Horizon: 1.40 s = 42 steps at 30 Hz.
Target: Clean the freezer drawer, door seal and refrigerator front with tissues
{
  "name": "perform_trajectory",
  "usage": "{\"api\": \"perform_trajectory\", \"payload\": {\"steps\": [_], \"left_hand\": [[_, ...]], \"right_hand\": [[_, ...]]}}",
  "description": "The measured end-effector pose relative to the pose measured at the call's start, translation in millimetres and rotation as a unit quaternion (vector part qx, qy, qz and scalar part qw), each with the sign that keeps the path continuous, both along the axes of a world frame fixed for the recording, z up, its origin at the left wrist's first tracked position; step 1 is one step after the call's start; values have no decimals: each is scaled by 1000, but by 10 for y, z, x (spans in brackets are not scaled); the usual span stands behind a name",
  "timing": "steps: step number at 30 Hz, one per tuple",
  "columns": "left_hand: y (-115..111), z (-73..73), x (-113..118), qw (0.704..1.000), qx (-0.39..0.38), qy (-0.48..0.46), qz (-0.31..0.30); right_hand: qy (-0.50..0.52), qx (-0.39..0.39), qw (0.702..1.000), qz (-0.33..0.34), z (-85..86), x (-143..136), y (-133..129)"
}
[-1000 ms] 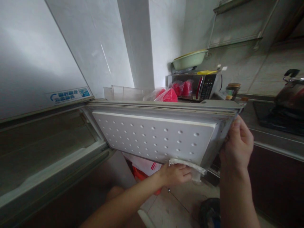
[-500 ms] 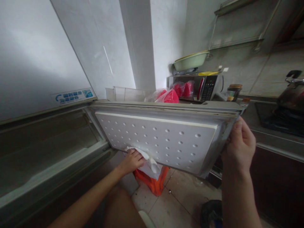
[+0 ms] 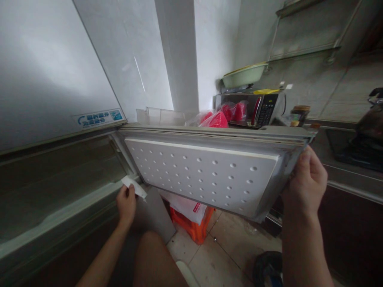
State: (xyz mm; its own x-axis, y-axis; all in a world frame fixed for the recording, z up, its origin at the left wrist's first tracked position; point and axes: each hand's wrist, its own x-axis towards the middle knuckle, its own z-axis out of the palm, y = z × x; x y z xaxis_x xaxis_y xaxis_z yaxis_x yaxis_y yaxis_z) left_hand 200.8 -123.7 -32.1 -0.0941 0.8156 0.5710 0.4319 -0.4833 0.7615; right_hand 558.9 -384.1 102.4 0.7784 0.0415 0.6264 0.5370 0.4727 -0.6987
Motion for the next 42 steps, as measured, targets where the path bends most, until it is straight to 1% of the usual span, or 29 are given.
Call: {"api": "perform_trajectory", "payload": {"steps": [3,6,9,12,15,17,19,20,23,24,25,28,29,31,32,33,34,36,38,40,42], "left_hand": [[35,102,262,999,8,2,-32],[-63,114,579,997,38,20,-62],[-290,83,862,992,80,47,-87],[-586,80,1109,982,122,81,-122],[-921,95,1382,959,192,126,-164],[-1158,90,1592,920,293,172,-196],[-1393,72,1810,878,363,207,-233],[-1505,63,1913,856,388,226,-255],[-1785,64,2159,773,440,294,-349],[-1851,78,2210,751,451,305,-372],[-1901,98,2243,737,461,306,-387],[-1943,160,2234,716,495,286,-401],[-1922,168,2202,699,508,290,-412],[-1839,147,2111,652,531,305,-446],[-1781,117,2057,636,537,313,-458],[-1717,77,1999,627,537,322,-463],[-1646,29,1938,627,533,332,-461],[-1490,-73,1804,640,510,365,-444],[-1314,-156,1652,647,491,399,-427],[-1118,-203,1473,657,484,415,-402],[-907,-211,1271,678,475,426,-364]], "right_hand": [[-5,7,1000,2,11,-29,-2],[-3,11,1000,-1,9,-29,-2],[8,14,1000,-5,4,-20,-2],[2,6,1000,-1,10,-32,-9],[1,10,1000,-1,17,-75,-26],[13,12,1000,-9,14,-112,-40],[20,9,1000,-15,10,-149,-59],[19,7,1000,-16,9,-166,-71],[15,8,1000,-5,16,-215,-120],[16,8,1000,1,21,-230,-139],[19,7,1000,9,28,-245,-160],[32,5,998,45,44,-282,-211],[35,7,998,56,46,-289,-221],[38,9,997,67,45,-294,-232],[37,9,997,65,42,-291,-233],[35,8,998,59,37,-285,-232],[33,5,998,53,31,-277,-229],[32,3,999,42,20,-259,-221],[32,5,999,44,14,-245,-215],[32,6,998,51,14,-240,-212],[31,4,998,53,19,-244,-211]]}}
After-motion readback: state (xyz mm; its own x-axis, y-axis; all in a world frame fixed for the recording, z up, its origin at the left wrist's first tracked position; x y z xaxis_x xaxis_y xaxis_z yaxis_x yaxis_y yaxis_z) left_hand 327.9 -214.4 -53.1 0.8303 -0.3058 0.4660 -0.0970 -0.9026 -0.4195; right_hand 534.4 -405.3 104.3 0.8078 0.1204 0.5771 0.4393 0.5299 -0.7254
